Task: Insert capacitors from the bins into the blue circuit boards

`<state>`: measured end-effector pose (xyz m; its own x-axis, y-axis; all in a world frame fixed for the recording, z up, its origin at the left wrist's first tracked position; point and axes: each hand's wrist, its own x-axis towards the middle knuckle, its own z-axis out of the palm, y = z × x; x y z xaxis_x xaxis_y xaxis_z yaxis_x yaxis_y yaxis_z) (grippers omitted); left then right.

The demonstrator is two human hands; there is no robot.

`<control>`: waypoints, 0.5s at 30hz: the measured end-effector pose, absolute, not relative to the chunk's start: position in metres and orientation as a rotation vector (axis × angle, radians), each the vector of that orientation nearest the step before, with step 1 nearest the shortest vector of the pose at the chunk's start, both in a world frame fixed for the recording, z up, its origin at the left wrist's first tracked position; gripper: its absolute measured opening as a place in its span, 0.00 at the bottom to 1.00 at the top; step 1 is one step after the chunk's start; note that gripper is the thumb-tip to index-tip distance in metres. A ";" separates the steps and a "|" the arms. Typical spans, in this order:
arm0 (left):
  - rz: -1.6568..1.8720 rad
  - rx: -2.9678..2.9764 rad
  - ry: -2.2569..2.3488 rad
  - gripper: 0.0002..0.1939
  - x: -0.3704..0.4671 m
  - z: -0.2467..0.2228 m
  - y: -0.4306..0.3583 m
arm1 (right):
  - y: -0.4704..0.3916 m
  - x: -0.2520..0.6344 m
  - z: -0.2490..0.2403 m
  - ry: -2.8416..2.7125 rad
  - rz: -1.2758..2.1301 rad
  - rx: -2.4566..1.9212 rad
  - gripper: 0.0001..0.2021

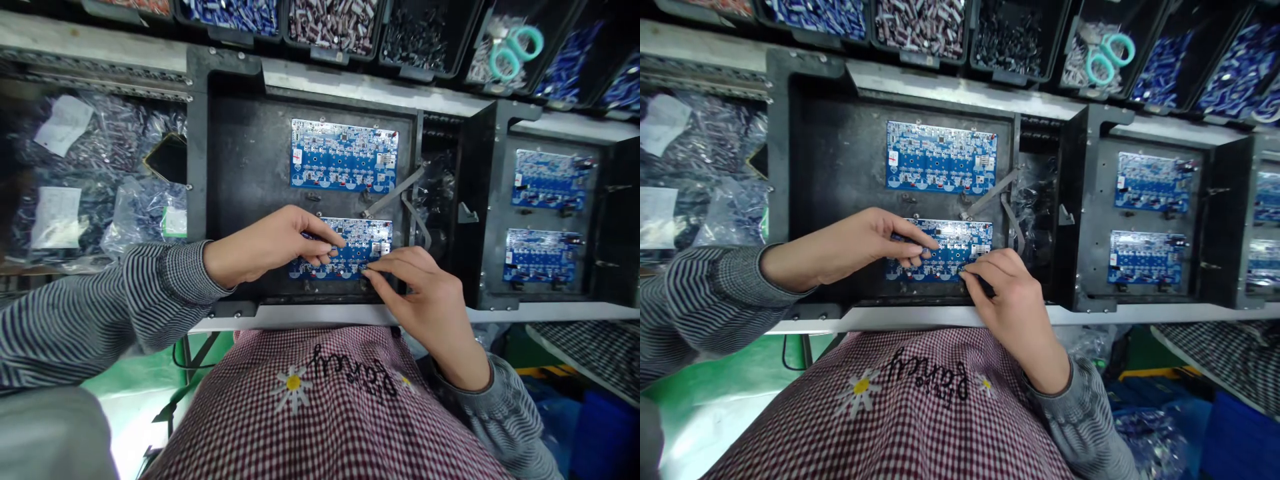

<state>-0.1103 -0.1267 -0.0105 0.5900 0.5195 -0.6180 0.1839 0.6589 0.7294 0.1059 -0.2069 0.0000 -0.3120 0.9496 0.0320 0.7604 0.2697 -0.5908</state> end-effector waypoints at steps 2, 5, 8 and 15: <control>0.242 0.827 0.919 0.12 -0.110 -0.009 -0.124 | -0.199 0.099 0.005 -2.142 0.681 -1.511 0.08; 0.282 0.740 0.883 0.14 -0.112 -0.006 -0.117 | -0.174 0.082 0.012 -2.183 0.705 -1.362 0.10; 0.379 0.656 0.916 0.10 -0.118 -0.003 -0.108 | -0.135 0.068 0.015 -2.268 0.697 -1.244 0.08; 0.379 0.694 0.991 0.06 -0.143 -0.006 -0.090 | -0.063 0.050 -0.008 -2.478 0.612 -1.232 0.07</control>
<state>-0.1428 -0.0899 -0.0057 0.5087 0.5856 -0.6311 0.0142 0.7272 0.6863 0.0504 -0.0633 -0.0078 -0.5841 0.8076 0.0809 0.6772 0.5399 -0.4999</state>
